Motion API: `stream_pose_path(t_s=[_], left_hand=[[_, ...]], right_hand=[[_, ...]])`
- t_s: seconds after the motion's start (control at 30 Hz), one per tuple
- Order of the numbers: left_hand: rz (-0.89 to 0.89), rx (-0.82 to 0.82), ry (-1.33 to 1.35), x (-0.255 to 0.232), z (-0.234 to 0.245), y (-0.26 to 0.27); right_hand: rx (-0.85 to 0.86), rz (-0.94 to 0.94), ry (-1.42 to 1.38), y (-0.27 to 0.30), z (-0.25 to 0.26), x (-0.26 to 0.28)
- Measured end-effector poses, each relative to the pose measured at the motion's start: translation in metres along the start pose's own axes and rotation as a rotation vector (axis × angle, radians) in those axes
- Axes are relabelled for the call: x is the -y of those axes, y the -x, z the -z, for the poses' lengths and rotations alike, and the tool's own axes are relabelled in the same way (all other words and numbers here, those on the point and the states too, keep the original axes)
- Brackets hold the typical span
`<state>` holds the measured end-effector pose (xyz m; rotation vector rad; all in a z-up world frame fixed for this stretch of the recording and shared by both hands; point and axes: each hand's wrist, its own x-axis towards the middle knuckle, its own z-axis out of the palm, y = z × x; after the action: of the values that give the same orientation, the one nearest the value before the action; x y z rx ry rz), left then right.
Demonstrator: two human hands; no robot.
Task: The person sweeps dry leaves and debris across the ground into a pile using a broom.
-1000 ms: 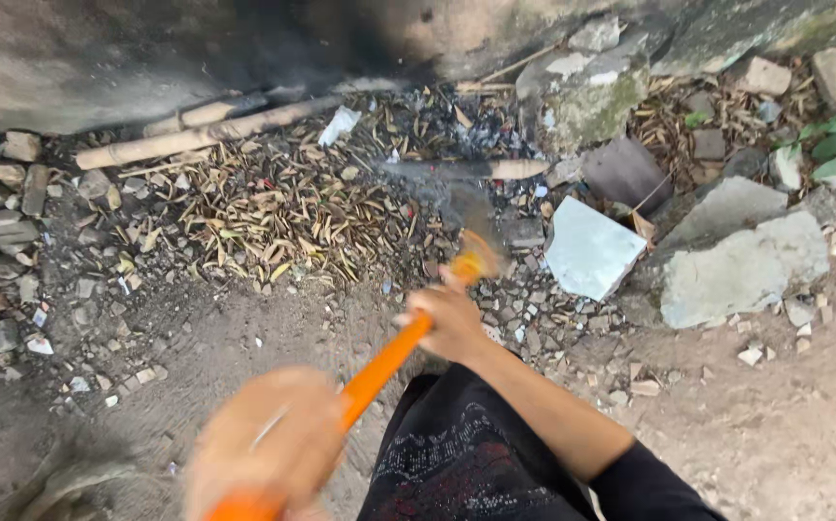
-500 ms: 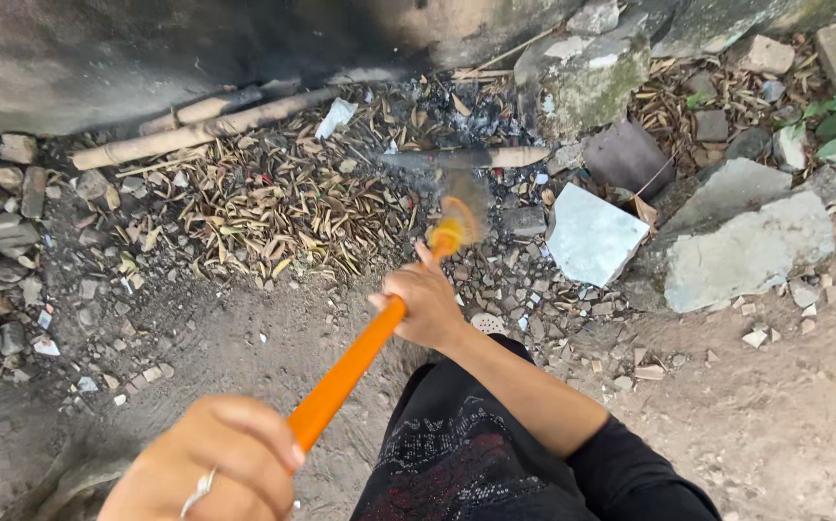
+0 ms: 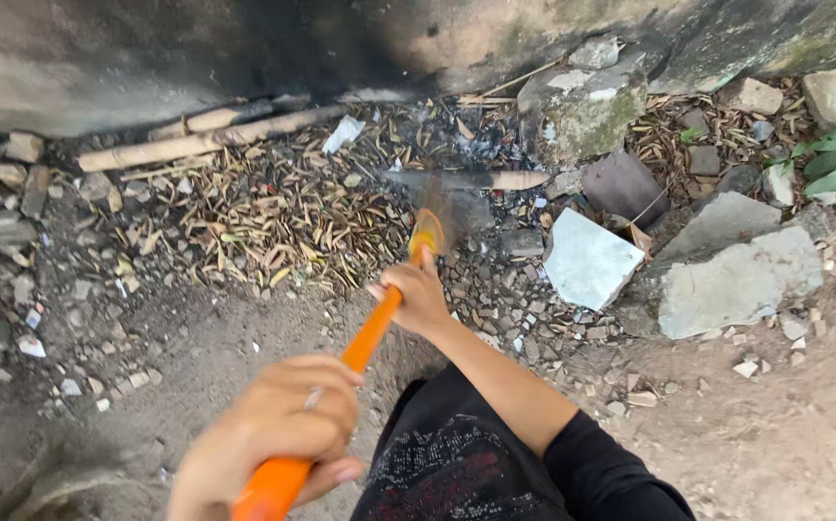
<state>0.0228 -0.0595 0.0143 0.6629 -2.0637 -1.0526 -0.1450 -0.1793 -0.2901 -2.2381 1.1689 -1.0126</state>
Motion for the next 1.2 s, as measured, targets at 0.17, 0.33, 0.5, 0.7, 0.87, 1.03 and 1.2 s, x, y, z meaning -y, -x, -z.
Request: stream_pose_path(t_s=[0.17, 0.33, 0.5, 0.7, 0.87, 1.03, 1.2], left_hand=[[-0.370, 0.138, -0.015, -0.009, 0.018, 0.010], [0.063, -0.201, 0.128, 0.046, -0.027, 0.032], [0.066, -0.076, 0.190, 0.054, -0.028, 0.015], [-0.123, -0.015, -0.110, 0.004, 0.019, 0.011], [-0.293, -0.004, -0.092, 0.022, 0.027, -0.022], [-0.256, -0.295, -0.033, 0.103, 0.031, -0.086], [-0.042, -0.297, 0.027, 0.232, 0.020, -0.180]], right_hand=[[0.099, 0.009, -0.109, 0.004, 0.034, 0.031], [0.224, -0.054, 0.093, 0.063, 0.040, -0.012], [0.022, -0.028, 0.026, 0.061, 0.002, -0.021], [0.153, -0.003, -0.100, -0.035, 0.017, 0.027], [0.114, 0.179, -0.083, -0.106, 0.056, 0.008], [0.200, 0.018, 0.011, -0.138, 0.064, -0.095], [0.065, -0.179, 0.142, -0.177, 0.044, -0.253]])
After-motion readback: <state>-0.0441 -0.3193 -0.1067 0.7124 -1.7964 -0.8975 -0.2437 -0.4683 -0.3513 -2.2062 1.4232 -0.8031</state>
